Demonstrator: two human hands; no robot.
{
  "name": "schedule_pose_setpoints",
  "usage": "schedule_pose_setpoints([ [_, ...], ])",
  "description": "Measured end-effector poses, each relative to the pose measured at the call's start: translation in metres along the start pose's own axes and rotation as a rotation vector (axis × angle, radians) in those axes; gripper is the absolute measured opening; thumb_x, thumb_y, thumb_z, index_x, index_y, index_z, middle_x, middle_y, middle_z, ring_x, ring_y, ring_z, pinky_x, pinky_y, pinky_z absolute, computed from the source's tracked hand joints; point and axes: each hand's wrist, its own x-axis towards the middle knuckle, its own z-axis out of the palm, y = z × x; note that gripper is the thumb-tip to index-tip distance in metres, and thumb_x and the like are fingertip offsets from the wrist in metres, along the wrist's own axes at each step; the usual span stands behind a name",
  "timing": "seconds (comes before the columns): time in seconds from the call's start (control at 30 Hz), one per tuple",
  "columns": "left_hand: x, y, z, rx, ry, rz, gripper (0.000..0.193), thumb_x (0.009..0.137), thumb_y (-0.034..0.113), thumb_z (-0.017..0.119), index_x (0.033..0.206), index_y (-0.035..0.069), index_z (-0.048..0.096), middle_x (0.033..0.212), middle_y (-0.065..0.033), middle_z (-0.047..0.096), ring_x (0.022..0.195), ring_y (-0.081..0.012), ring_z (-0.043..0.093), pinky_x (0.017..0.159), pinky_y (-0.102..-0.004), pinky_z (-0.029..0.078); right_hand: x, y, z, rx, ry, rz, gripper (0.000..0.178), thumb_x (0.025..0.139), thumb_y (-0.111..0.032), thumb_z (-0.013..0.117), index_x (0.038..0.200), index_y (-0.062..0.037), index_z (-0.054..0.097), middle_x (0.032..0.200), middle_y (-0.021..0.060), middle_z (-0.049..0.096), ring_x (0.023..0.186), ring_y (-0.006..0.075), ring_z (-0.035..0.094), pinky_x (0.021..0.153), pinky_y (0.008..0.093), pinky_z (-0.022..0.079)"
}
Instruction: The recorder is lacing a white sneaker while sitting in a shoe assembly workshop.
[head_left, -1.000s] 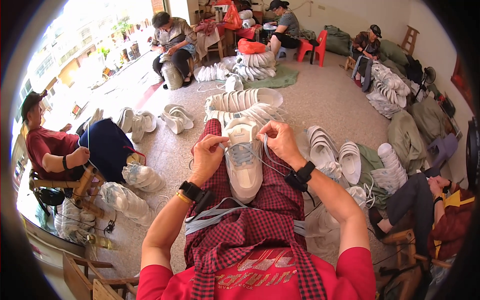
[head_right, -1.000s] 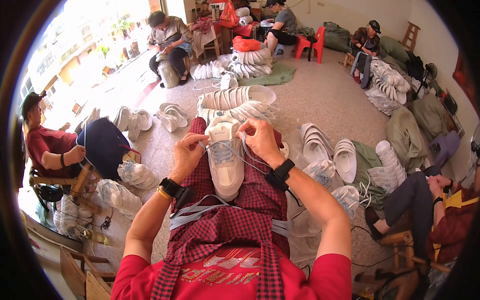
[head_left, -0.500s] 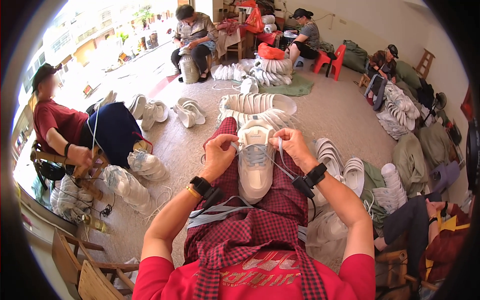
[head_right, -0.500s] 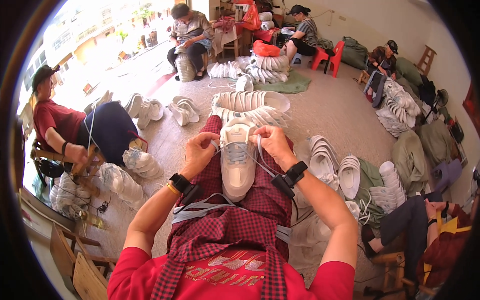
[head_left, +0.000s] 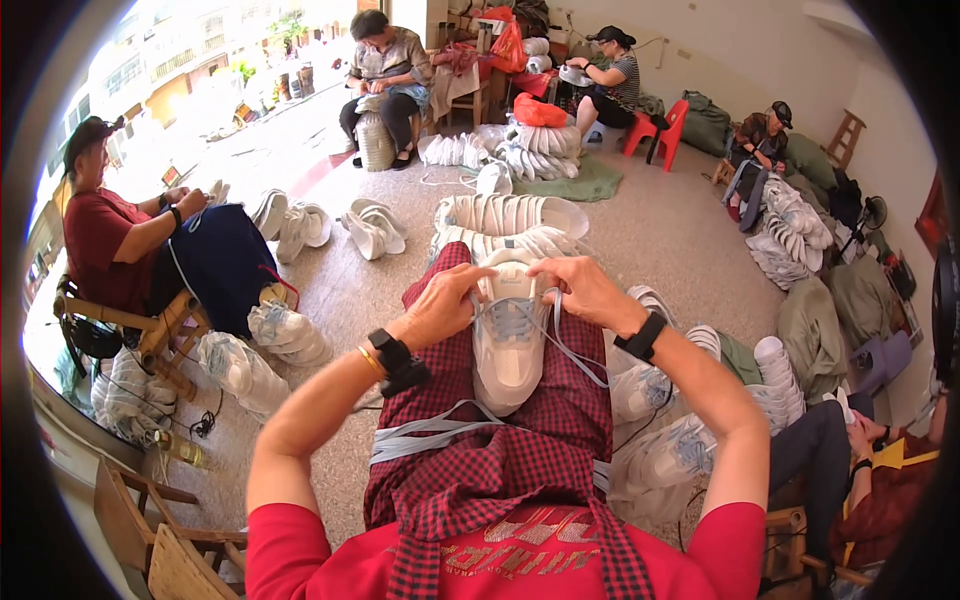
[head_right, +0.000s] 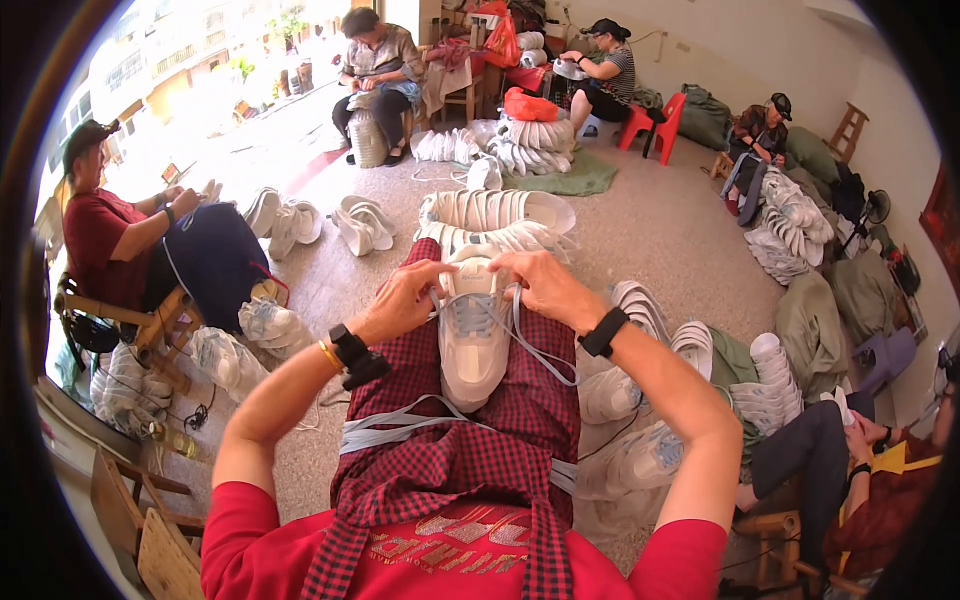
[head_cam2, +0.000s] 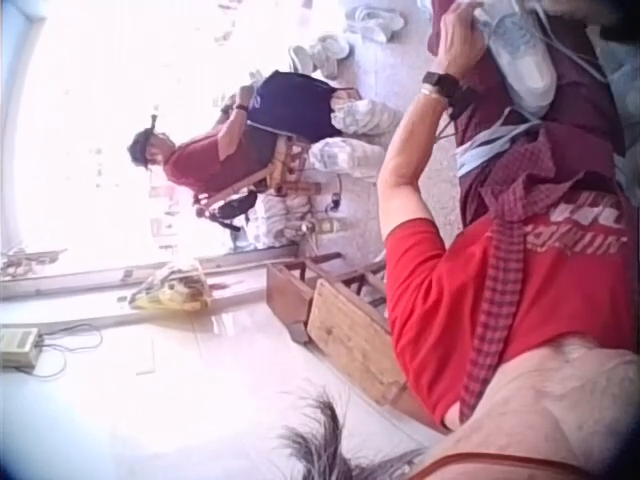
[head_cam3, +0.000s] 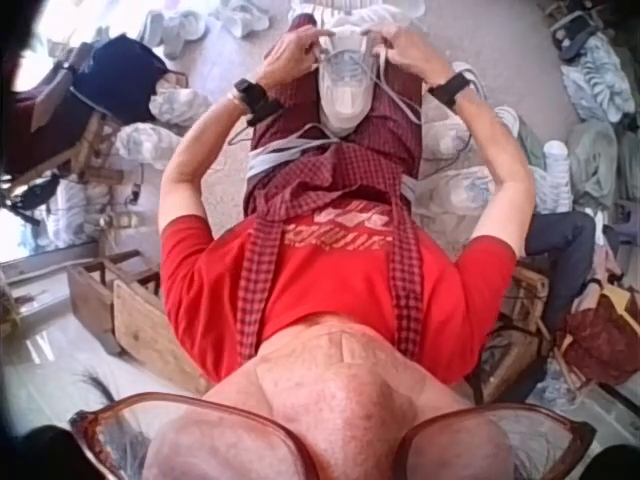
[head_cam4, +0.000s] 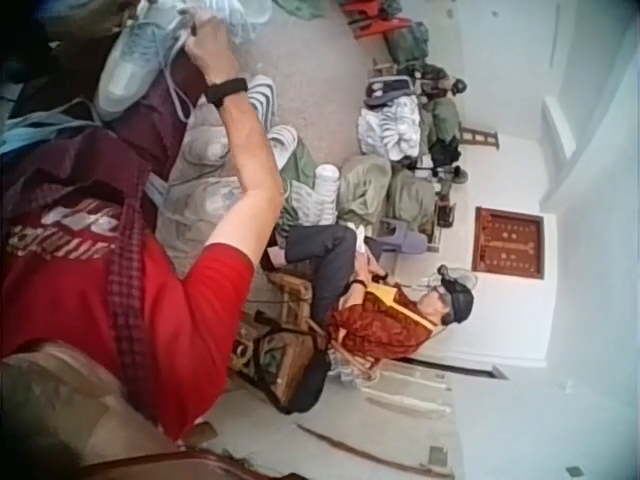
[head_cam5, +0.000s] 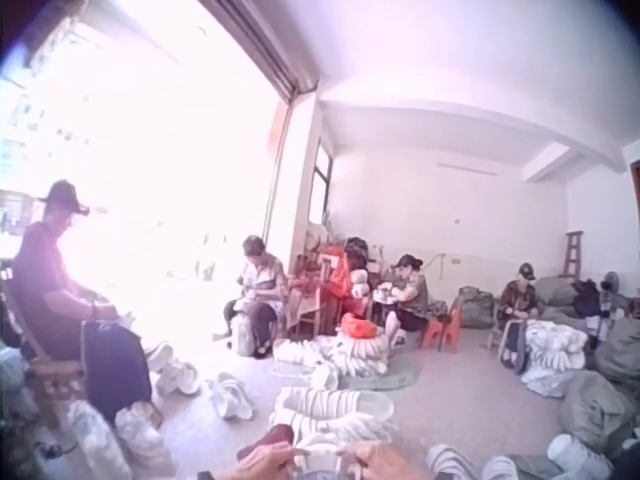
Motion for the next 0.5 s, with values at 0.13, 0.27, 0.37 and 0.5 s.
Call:
schedule_pose_setpoints([
  [0.13,0.021,-0.004,-0.033,0.366,-0.408,0.296,0.026,0.079,0.003,0.063,0.105,0.005,0.058,0.097,-0.0144,0.053,0.089,-0.0316,0.06,0.078,-0.0416,0.05,0.026,-0.004,-0.01,-0.508,-0.061,-0.528,0.025,0.073,-0.009,0.073,0.097,-0.0096,0.067,0.091,0.0073,0.06,0.094,0.0275,0.059,0.08,0.0393,0.05],
  [0.27,0.034,-0.017,-0.038,0.57,-0.515,0.654,0.016,0.081,0.007,0.063,0.095,0.004,0.057,0.101,-0.011,0.048,0.089,-0.0292,0.055,0.076,-0.0397,0.051,0.03,-0.004,-0.006,-0.609,-0.188,-0.653,0.019,0.073,-0.007,0.069,0.091,-0.0094,0.065,0.1,0.0073,0.057,0.101,0.0281,0.056,0.082,0.0406,0.05],
  [0.37,0.035,-0.018,-0.033,0.518,-0.52,0.614,0.016,0.08,0.004,0.062,0.095,0.002,0.058,0.102,-0.0114,0.05,0.089,-0.0304,0.056,0.08,-0.0407,0.05,0.022,-0.003,0.003,-0.583,-0.202,-0.584,0.021,0.07,-0.005,0.072,0.09,-0.0063,0.068,0.096,0.008,0.059,0.1,0.0286,0.057,0.085,0.0395,0.051],
  [0.5,0.049,0.001,-0.032,0.294,-0.698,0.244,0.023,0.077,0.0,0.06,0.099,0.003,0.064,0.105,-0.0147,0.055,0.098,-0.0315,0.058,0.084,-0.0419,0.049,0.031,0.008,-0.007,-0.338,-0.317,-0.438,0.023,0.072,-0.005,0.067,0.094,-0.006,0.072,0.102,0.0101,0.062,0.102,0.0291,0.058,0.089,0.0397,0.05],
])
